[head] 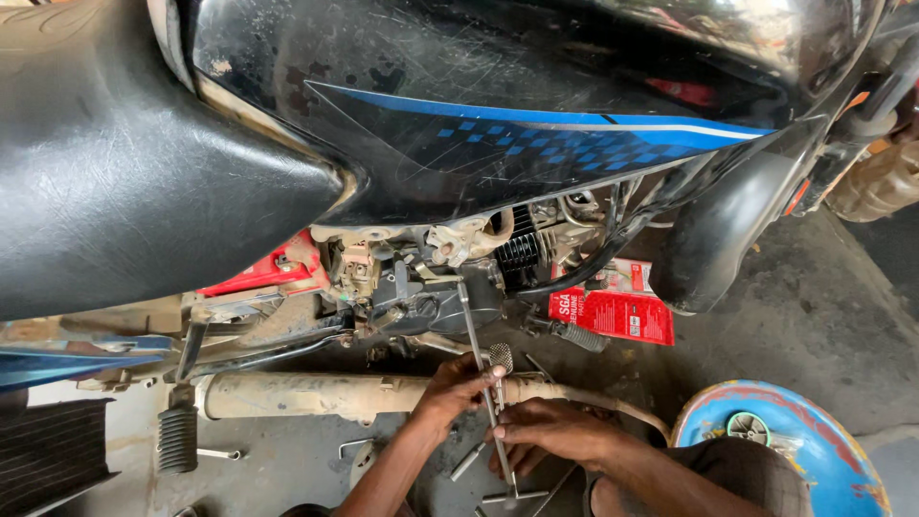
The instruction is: The person uses a T-handle wrench to loosen and tighten a bolt on the motorcycle engine. They repeatedly reposition the wrench and apply torque to the fastener while seated on a low stool.
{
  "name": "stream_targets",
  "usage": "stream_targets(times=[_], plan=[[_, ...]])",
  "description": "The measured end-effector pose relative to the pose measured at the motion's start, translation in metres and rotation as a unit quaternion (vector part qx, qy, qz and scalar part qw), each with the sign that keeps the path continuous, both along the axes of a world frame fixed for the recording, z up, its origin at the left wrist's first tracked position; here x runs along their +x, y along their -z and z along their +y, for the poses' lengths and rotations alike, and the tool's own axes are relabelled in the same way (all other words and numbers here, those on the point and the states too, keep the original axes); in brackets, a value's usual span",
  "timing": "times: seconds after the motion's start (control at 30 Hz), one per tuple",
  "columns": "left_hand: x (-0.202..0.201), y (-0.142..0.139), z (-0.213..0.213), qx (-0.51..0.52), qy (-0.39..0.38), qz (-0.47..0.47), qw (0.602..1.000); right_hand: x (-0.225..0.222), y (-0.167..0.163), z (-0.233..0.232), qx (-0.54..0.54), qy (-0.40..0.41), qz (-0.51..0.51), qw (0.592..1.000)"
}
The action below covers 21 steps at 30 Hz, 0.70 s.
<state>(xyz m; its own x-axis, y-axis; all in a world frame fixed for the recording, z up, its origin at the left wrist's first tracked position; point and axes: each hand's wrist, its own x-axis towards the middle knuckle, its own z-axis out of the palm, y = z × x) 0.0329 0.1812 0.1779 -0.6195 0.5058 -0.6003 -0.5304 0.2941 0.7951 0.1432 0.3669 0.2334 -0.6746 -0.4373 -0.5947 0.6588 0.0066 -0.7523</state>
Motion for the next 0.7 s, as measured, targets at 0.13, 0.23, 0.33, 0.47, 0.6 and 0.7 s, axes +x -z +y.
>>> stream_targets(times=[0.13,0.23,0.33,0.47,0.6,0.7], plan=[[-0.002,-0.003,-0.009,0.187,0.019,-0.080,0.979,0.001,-0.001,-0.001,0.009,0.009,0.001,1.000],[-0.004,-0.008,-0.011,0.161,0.028,-0.061,0.985,0.001,0.002,-0.001,-0.002,-0.008,0.012,1.000],[-0.004,-0.010,-0.009,0.056,0.020,-0.023,0.998,0.001,0.008,-0.002,-0.017,-0.013,0.020,1.000],[-0.005,-0.003,-0.007,0.019,0.020,-0.030,0.999,-0.003,0.015,-0.005,-0.007,0.016,0.016,1.000],[-0.008,0.009,-0.010,0.238,0.052,-0.099,0.965,-0.003,0.021,-0.009,0.000,0.026,0.023,0.999],[-0.008,0.017,-0.013,0.197,0.038,-0.065,0.977,-0.001,0.028,-0.011,0.020,0.028,0.003,0.999]])
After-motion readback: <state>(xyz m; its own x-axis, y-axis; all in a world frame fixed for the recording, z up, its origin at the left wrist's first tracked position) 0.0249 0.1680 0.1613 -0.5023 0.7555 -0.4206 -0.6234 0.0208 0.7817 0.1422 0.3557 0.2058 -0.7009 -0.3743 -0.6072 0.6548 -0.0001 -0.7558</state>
